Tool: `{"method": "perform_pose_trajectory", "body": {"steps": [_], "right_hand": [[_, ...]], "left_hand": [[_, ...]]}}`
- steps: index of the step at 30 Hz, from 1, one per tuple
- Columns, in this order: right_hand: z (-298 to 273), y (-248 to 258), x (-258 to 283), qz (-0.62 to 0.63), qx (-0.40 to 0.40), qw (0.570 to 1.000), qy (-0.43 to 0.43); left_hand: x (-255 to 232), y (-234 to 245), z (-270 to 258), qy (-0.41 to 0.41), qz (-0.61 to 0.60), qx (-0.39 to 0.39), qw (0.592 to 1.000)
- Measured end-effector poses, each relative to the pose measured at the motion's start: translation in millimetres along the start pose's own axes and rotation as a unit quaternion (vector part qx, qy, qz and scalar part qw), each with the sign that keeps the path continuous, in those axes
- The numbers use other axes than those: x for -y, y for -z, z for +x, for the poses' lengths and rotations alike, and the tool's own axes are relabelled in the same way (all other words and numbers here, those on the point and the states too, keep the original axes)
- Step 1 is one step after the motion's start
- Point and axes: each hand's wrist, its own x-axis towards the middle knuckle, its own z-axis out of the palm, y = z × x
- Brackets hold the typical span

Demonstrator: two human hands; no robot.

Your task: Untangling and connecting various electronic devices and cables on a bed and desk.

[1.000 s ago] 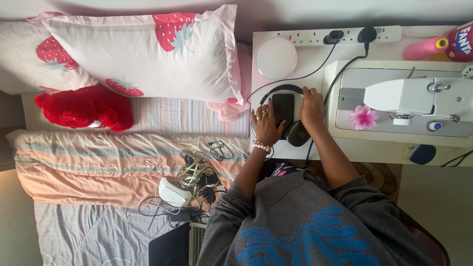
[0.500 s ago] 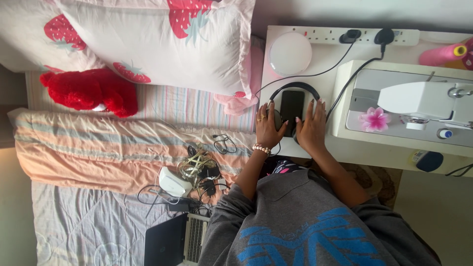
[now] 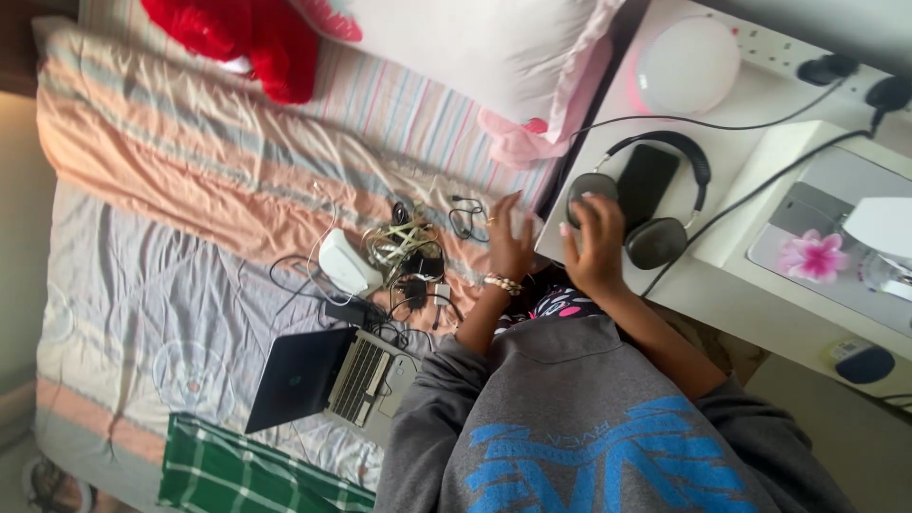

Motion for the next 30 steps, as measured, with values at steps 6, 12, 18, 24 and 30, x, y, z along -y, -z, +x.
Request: {"method": "perform_pose_trajectory", "body": {"steps": [6,12,18,24,30], "right_hand": [[-32,-57,30,0.101,0.196,0.974,0.048],[-48,-80,22,0.096,0.271,0.957,0.023],[-56,-85,8,0.085,0.263,0.961,0.017],[-50,-77,18,0.231,0.255,0.926,-0.154],[-58,-83,-24,0.538,0.080,0.797,-0.262]], "left_hand": [[133,37,-41,0.099,0.173,-0.089,0.976],[161,18,-52,0.117,0.216,-0.005,0.969],[201,4,-61,0.085,0.355,0.021,0.931],[147,33,-29,0.106,0.198,0.098,0.970],[3,70,-6,0.133,-0.134,0.128,0.974]]}}
